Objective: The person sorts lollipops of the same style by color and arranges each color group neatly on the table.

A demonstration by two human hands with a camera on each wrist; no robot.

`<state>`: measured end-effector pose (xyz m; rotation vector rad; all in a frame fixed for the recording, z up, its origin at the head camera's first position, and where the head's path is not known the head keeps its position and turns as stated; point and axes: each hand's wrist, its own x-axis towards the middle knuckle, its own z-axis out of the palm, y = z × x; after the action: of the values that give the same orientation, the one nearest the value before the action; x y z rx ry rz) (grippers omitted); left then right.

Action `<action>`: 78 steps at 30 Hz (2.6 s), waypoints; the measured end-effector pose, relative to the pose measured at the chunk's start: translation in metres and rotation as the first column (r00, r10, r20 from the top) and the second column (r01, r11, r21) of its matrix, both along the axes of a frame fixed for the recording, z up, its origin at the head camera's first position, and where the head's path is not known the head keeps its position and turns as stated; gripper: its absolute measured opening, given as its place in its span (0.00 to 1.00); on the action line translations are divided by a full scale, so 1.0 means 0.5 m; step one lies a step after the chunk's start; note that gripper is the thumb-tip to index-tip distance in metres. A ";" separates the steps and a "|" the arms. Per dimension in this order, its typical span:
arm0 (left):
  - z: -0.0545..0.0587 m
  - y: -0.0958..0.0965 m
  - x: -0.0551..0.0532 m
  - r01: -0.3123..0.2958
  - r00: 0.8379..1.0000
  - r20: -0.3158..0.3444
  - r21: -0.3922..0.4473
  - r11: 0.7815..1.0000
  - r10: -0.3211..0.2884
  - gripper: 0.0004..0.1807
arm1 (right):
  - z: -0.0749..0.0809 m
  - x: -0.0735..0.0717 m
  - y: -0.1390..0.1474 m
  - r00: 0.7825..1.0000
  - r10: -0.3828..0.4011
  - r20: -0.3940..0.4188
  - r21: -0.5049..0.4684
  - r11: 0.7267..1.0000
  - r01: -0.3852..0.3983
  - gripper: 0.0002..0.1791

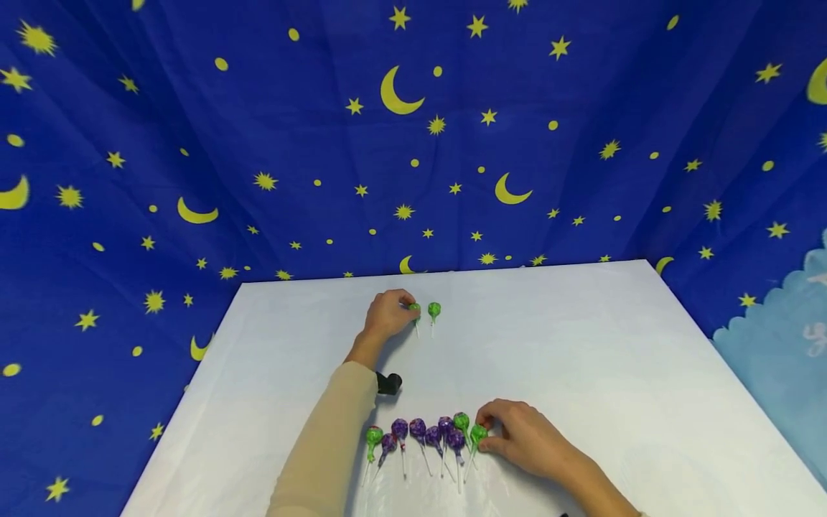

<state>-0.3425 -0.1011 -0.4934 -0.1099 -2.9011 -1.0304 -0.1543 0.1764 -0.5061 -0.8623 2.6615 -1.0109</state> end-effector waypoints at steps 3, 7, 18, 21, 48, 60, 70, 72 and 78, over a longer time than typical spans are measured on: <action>-0.006 0.007 0.001 -0.002 1.000 0.005 -0.021 1.000 0.002 0.08 | -0.001 0.003 0.001 1.000 0.001 0.027 -0.015 1.000 -0.001 0.16; -0.007 0.011 0.000 -0.010 1.000 0.000 -0.001 1.000 0.010 0.10 | 0.000 0.003 0.000 1.000 0.004 0.008 -0.018 1.000 -0.004 0.16; -0.008 0.018 -0.002 -0.011 1.000 0.011 0.021 1.000 0.011 0.10 | -0.002 0.004 0.001 1.000 0.000 0.002 0.003 1.000 0.000 0.16; -0.009 0.020 -0.005 -0.019 1.000 0.003 0.027 0.999 0.019 0.10 | -0.001 0.003 0.002 1.000 0.000 0.004 0.003 1.000 0.000 0.16; -0.016 0.022 0.001 0.001 0.998 -0.058 0.080 0.997 0.004 0.14 | -0.002 -0.003 -0.001 0.998 -0.016 0.060 -0.020 1.000 0.017 0.16; 0.011 -0.025 0.040 -0.041 0.999 -0.016 0.266 0.963 0.047 0.24 | 0.002 -0.001 -0.004 1.000 -0.009 -0.002 0.035 0.999 0.009 0.17; 0.027 -0.046 0.060 0.022 0.999 -0.028 0.280 0.960 -0.015 0.20 | 0.003 -0.003 -0.008 1.000 -0.011 -0.020 0.034 0.999 0.011 0.17; 0.026 -0.050 0.065 0.034 0.999 -0.024 0.275 0.961 -0.028 0.20 | 0.003 -0.003 -0.009 1.000 -0.008 -0.017 0.039 0.999 0.009 0.17; 0.022 -0.052 0.083 0.062 0.998 -0.016 0.259 0.964 -0.060 0.20 | 0.004 -0.002 -0.007 1.000 0.002 -0.028 0.051 0.999 -0.001 0.17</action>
<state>-0.3010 -0.1272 -0.4826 -0.1902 -2.7396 -1.4051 -0.1552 0.1727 -0.5040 -0.8743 2.6966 -0.9326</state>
